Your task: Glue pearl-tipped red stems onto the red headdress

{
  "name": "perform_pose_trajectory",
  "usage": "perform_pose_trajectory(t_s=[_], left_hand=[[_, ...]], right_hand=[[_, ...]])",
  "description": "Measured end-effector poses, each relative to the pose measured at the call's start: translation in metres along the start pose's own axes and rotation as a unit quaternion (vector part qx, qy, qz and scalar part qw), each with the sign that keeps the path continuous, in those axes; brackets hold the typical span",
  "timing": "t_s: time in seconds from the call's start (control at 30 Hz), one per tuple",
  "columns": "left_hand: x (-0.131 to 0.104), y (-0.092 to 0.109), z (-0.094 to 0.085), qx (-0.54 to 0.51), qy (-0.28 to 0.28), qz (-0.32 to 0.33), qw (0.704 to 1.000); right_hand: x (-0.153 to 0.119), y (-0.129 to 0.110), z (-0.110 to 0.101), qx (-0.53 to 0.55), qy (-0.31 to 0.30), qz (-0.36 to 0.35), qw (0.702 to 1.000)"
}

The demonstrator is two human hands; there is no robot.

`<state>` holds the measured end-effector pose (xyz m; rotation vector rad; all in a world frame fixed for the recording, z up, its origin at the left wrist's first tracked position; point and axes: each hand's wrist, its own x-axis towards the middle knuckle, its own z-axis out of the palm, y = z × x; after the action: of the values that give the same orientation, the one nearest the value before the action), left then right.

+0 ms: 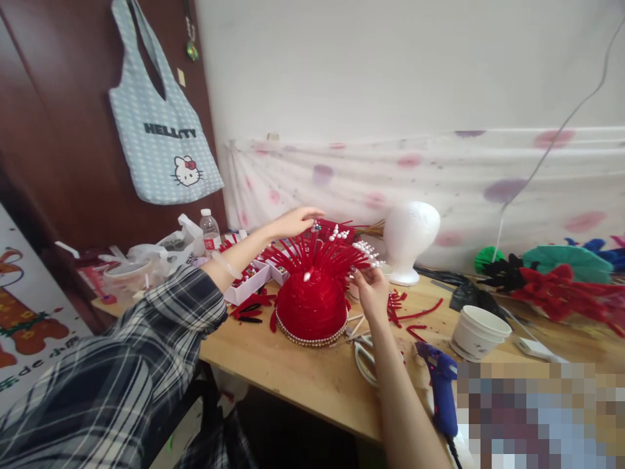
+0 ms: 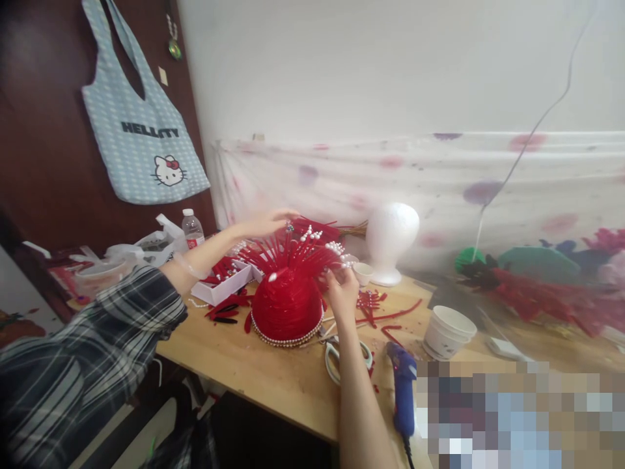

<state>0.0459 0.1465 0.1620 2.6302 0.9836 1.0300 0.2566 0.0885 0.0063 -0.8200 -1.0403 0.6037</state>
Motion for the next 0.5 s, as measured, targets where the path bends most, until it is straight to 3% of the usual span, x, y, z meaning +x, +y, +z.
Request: perform_pose_trajectory(t_s=[0.1, 0.2, 0.37, 0.5], left_hand=[[0.0, 0.002, -0.001, -0.013, -0.065, 0.012, 0.998], [-0.005, 0.005, -0.004, -0.006, -0.072, 0.013, 0.997], [-0.023, 0.005, -0.005, 0.038, -0.007, 0.002, 0.999], [-0.044, 0.011, -0.003, 0.069, 0.076, -0.023, 0.994]], right_hand=[[0.0, -0.001, 0.001, -0.002, -0.002, -0.002, 1.0], [-0.001, -0.001, 0.001, -0.002, -0.004, -0.004, 1.0], [0.0, 0.001, 0.0, -0.003, -0.008, -0.005, 1.0], [0.0, 0.003, 0.0, -0.008, -0.007, -0.006, 1.0]])
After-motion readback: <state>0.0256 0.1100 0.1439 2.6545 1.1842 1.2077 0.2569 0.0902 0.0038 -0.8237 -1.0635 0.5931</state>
